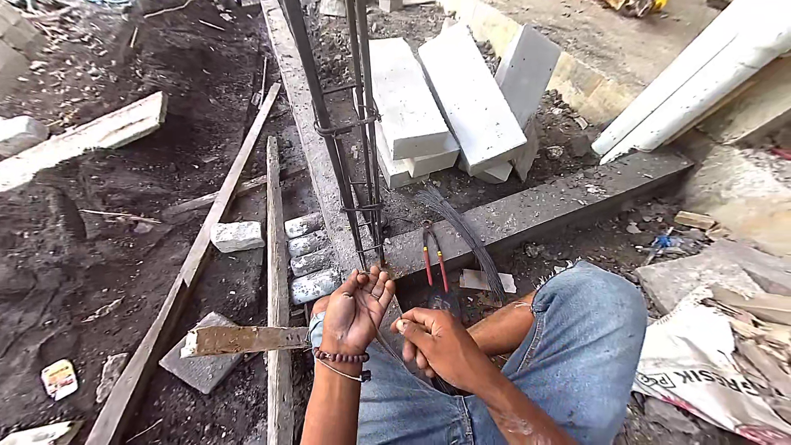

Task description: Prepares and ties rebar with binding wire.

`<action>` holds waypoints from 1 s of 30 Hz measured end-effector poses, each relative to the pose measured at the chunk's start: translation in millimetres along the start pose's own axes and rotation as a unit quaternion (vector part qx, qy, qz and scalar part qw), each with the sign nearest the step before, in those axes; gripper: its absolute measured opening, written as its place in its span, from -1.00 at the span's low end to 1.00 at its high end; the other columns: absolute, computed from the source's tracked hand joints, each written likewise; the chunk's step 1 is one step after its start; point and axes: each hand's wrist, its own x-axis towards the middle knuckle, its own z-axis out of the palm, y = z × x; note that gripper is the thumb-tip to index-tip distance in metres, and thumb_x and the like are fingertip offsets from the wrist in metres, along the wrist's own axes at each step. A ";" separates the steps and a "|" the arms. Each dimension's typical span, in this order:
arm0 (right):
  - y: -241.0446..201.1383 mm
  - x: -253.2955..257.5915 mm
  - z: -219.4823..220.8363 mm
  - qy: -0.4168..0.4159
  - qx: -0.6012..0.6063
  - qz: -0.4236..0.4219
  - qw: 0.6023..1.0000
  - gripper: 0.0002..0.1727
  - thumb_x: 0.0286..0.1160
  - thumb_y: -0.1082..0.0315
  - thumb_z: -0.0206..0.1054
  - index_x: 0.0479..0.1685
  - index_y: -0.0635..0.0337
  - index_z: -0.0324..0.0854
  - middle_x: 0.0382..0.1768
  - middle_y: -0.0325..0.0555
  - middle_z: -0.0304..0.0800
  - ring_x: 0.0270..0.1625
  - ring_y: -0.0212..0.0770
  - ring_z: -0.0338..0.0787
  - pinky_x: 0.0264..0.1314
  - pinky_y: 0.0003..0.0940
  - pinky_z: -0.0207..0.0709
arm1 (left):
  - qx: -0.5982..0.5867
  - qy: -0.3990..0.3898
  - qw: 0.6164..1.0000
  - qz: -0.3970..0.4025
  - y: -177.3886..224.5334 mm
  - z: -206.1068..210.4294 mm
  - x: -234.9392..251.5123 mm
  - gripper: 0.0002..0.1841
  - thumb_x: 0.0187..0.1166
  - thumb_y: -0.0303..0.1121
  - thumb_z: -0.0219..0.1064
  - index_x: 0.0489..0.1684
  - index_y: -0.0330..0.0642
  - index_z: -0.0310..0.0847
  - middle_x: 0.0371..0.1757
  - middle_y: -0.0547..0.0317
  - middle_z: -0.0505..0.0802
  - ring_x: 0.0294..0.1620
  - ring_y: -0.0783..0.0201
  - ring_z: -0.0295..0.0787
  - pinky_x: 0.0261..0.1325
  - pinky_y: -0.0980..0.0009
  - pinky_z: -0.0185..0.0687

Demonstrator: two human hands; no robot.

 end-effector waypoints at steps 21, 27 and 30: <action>15.7 10.3 -18.2 0.071 0.096 -0.043 0.992 -0.62 0.87 0.13 0.06 0.09 0.10 0.79 -0.55 -0.32 0.55 -0.65 -0.43 0.36 -0.60 -0.51 0.25 | 0.368 -0.068 0.904 0.206 -44.2 -13.4 -9.6 -0.52 0.90 -0.33 -0.20 -0.21 -0.32 0.70 -0.18 -0.06 0.85 -0.09 0.10 0.82 0.11 0.16 0.75; 18.5 16.6 -19.4 0.182 0.109 -0.071 0.975 -0.66 0.82 0.17 0.12 -0.04 0.09 0.82 -0.66 -0.30 0.46 -0.65 -0.39 0.37 -0.57 -0.45 0.27 | 0.540 -0.119 0.793 0.257 -50.1 -24.7 -9.2 -0.64 0.71 -0.29 -0.02 -0.44 -0.14 0.66 -0.34 0.20 0.74 -0.21 0.25 0.73 0.00 0.26 0.71; 17.5 18.4 -28.7 0.181 0.089 -0.090 0.975 -0.68 0.80 0.17 0.16 -0.08 0.09 0.84 -0.68 -0.30 0.44 -0.64 -0.39 0.39 -0.53 -0.44 0.31 | 0.549 -0.147 0.789 0.234 -56.4 -29.0 -12.6 -0.61 0.73 -0.33 -0.07 -0.47 -0.16 0.64 -0.41 0.22 0.76 -0.30 0.30 0.72 -0.06 0.30 0.70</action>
